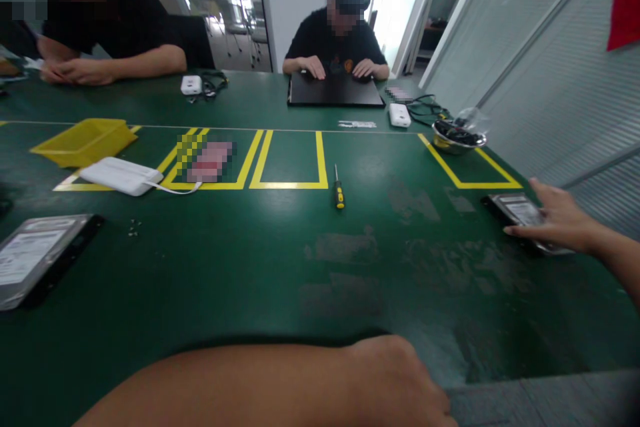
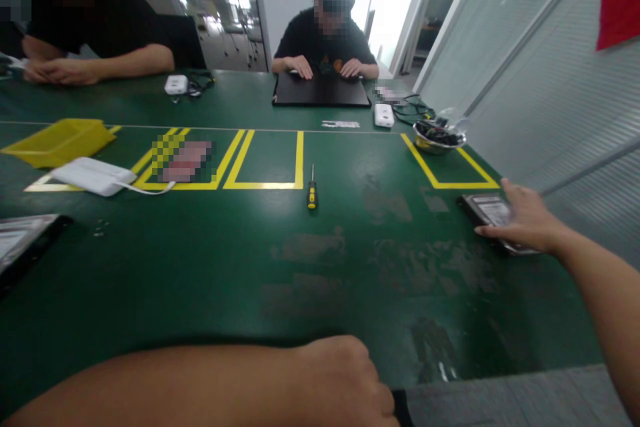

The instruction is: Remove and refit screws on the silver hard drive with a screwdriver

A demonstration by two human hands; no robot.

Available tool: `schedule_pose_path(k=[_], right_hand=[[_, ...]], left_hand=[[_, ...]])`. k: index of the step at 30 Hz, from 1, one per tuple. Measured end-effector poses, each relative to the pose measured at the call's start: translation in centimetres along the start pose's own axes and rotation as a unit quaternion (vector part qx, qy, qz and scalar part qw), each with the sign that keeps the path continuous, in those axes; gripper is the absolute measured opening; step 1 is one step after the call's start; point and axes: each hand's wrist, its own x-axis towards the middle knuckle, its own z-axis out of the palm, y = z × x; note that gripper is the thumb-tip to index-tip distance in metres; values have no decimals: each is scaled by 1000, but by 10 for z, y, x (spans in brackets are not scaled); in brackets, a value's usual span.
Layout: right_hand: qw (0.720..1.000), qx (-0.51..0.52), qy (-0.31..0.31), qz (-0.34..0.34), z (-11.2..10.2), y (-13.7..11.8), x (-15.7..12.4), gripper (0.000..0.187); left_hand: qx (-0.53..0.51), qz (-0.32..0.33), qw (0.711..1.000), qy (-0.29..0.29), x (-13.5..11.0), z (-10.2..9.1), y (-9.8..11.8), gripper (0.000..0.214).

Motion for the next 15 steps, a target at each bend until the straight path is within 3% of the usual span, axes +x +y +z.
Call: schedule_pose_path(k=[4,10,15], right_hand=[[999,5,-48,3,-11,-13,13,125],[994,-20,-88,56,-24,-46,31,71],[993,-32,-91,68,-25,-62,30,51]], left_hand=[[-9,3,1000,5,-1,3,0,6],[-18,9,1000,9,-1,4,-2,13],[-39,6,999,-6,0,1,-2,12]])
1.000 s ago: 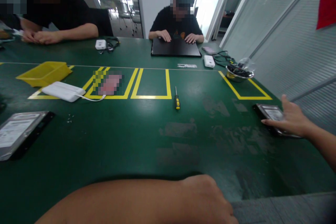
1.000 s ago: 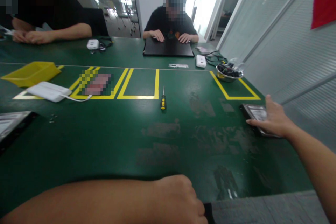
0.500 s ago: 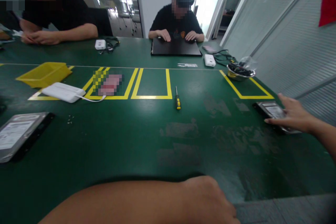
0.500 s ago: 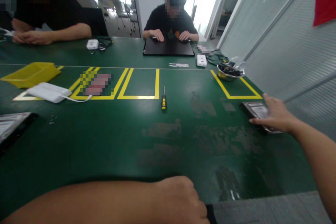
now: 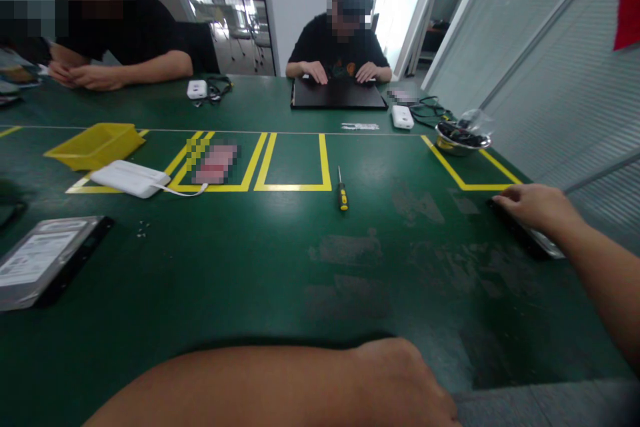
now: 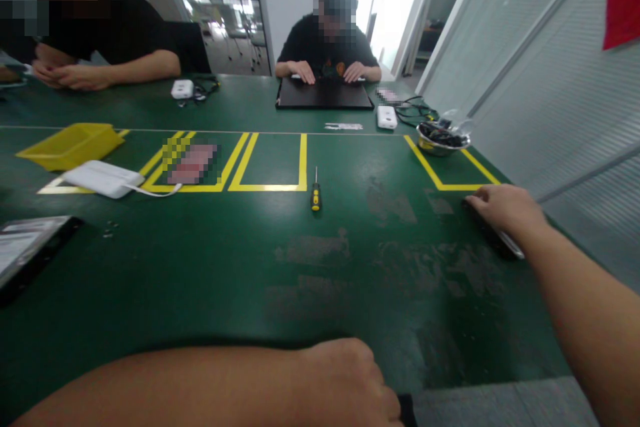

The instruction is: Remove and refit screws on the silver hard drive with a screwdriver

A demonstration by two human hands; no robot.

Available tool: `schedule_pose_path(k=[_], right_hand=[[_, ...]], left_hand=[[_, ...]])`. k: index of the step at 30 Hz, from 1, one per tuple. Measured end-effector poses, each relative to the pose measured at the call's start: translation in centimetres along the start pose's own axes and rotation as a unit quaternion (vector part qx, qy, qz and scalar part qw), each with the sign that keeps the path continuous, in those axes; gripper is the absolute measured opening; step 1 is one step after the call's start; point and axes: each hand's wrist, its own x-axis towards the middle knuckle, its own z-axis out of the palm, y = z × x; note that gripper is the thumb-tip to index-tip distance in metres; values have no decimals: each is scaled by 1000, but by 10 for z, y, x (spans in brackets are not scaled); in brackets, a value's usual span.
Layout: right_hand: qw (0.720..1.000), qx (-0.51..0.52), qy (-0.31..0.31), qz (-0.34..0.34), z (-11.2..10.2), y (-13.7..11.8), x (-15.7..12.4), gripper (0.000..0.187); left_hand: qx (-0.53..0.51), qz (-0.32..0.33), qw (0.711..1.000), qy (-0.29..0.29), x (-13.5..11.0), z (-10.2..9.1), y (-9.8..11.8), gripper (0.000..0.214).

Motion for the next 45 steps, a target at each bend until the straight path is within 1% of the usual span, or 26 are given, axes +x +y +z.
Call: schedule_pose_path(k=[3,6,12,21,24,28,34,40,45], right_hand=[[1000,-2,7,4,0,-2,-1,46],[1000,-1,10,6,-3,-3,0,44],[1000,2,-5,13,-9,-5,-1,40],[1000,20,17,3,-3,-6,-3,41],[1000,25,17,4,-2,-6,-1,43],[999,22,24,21,1,-8,3,42],[999,9,25,38,3,-10,7,38],[999,-9,27,15,4,-9,9,40],[1000,-9,27,-6,6,-5,14,37]], left_hand=[[-11,1,1000,-14,1,-1,0,13],[-12,3,1000,-10,1,-1,-2,16],[-13,7,1000,-21,2,2,-3,14],[-9,1,999,-31,0,-2,-2,19],[-6,5,1000,-19,-1,0,-3,19],[3,9,1000,19,-2,4,-4,16],[1,11,1000,17,0,9,-5,16],[-2,11,1000,16,1,11,-7,16],[1,16,999,30,2,13,-8,17]])
